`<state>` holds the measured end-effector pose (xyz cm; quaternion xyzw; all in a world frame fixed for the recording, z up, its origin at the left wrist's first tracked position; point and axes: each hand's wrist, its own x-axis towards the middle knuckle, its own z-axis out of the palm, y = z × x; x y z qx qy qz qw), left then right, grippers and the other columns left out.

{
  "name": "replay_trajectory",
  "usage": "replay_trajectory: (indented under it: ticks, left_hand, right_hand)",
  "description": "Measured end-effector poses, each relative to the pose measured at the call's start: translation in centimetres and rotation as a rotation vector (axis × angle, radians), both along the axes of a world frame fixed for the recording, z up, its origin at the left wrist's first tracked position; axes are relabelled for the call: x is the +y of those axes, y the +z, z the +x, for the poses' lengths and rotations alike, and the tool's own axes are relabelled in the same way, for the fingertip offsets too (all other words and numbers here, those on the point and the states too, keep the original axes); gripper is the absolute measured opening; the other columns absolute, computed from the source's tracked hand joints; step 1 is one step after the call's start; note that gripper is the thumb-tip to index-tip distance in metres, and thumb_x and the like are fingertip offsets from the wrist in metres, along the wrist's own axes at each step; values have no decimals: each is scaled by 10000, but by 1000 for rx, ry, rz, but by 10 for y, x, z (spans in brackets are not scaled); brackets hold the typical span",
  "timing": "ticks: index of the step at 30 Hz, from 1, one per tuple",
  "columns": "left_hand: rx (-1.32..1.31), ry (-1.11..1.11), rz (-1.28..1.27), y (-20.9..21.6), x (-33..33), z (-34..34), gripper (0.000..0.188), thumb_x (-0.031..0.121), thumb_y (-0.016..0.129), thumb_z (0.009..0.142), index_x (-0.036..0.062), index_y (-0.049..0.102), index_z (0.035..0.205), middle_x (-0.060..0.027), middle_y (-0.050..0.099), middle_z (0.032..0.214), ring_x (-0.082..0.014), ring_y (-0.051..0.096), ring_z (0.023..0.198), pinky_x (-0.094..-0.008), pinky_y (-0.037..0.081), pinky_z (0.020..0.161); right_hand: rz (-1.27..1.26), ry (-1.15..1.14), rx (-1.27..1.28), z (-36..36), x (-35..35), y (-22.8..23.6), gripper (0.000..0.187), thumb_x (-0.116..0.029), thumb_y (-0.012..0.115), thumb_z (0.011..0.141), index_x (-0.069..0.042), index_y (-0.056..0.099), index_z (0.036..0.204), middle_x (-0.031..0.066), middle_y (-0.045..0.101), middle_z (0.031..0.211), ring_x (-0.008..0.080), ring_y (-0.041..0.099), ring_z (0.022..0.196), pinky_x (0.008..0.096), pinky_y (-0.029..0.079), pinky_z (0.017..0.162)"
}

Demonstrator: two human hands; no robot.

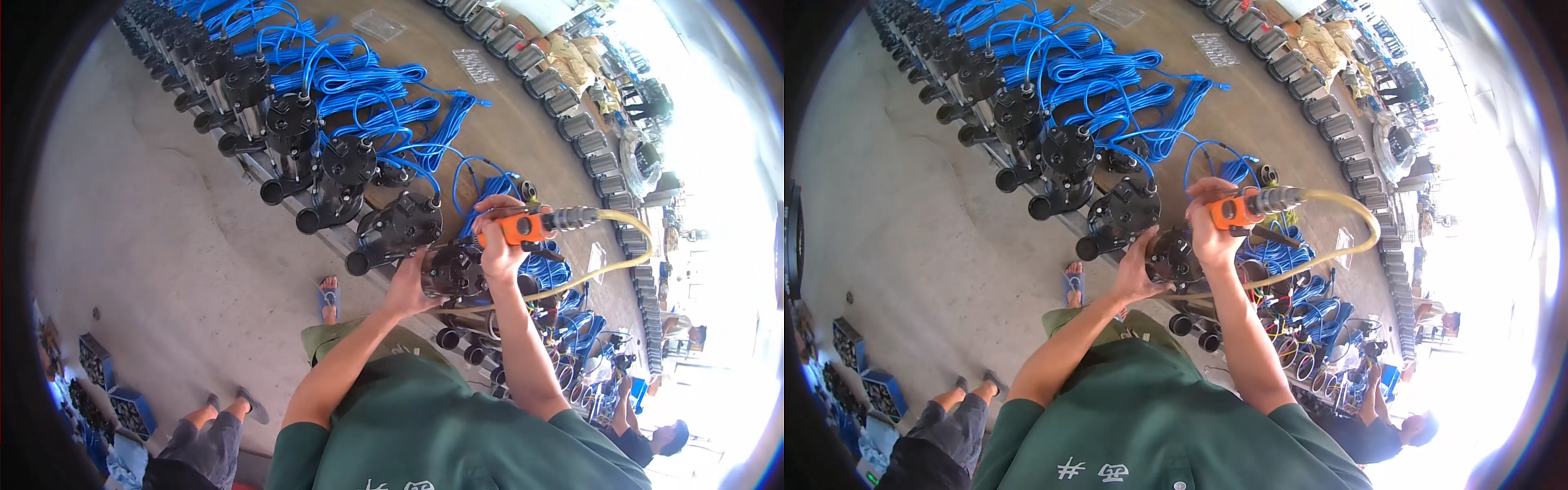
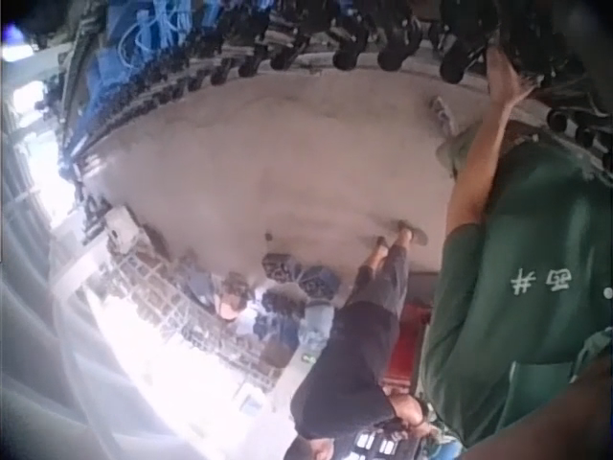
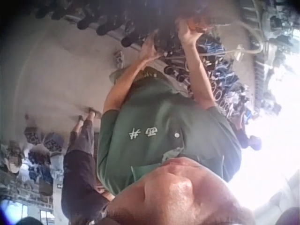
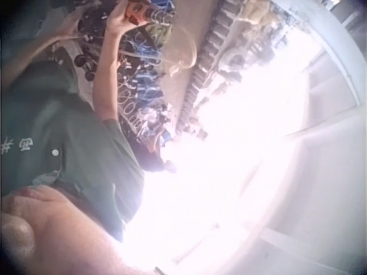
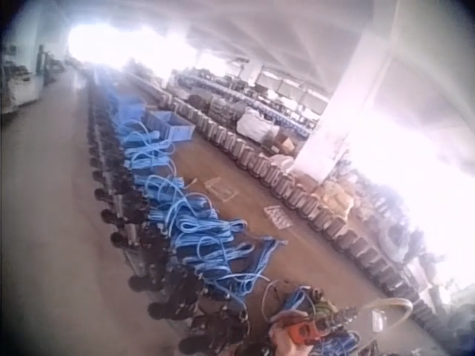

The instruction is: The person assembles industrial pumps by using a pneumatic screwdriver to tighten bolts on the pump heads and then uses a mallet to secure a metal component onto the side of a pump.

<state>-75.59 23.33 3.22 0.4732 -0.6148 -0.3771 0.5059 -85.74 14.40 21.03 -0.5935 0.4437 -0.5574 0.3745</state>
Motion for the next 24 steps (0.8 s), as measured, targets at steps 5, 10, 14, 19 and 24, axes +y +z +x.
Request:
replay_trajectory:
  ticks: [5,10,14,19,24]
  left_hand:
    - [116,-160,104,-11,-13,2,1141,259,934,531,32,355,1487,-211,577,1334,-385,622,1169,-437,516,1007]
    - [69,-133,42,-17,-14,-1,1122,247,929,533,43,365,1481,-207,584,1320,-373,631,1157,-431,525,994]
    - [120,-133,55,-14,-13,1,1102,235,931,529,41,385,1467,-206,584,1315,-368,630,1159,-430,520,1002]
    - [72,-110,55,-14,-10,4,1073,217,926,532,42,406,1454,-207,583,1318,-368,610,1196,-429,509,1020]
    - [70,-98,103,-6,-6,0,1054,189,920,531,40,414,1444,-202,574,1327,-384,598,1200,-430,498,1031]
  right_hand:
    - [18,-52,-33,3,-5,-12,197,74,553,754,33,628,932,77,666,789,116,618,630,240,497,577]
    - [56,-1,142,-6,-9,-8,358,29,527,818,33,558,1175,156,659,971,145,593,687,294,527,652]
    - [33,37,-6,6,7,6,520,36,530,803,61,499,1322,211,638,1147,155,588,660,297,519,641]
    - [124,168,-66,24,50,16,285,-10,511,761,84,552,1027,167,624,874,158,580,633,296,514,636]
    - [144,239,-26,-1,55,-19,319,64,542,789,32,556,1106,128,658,903,135,612,700,280,527,675]
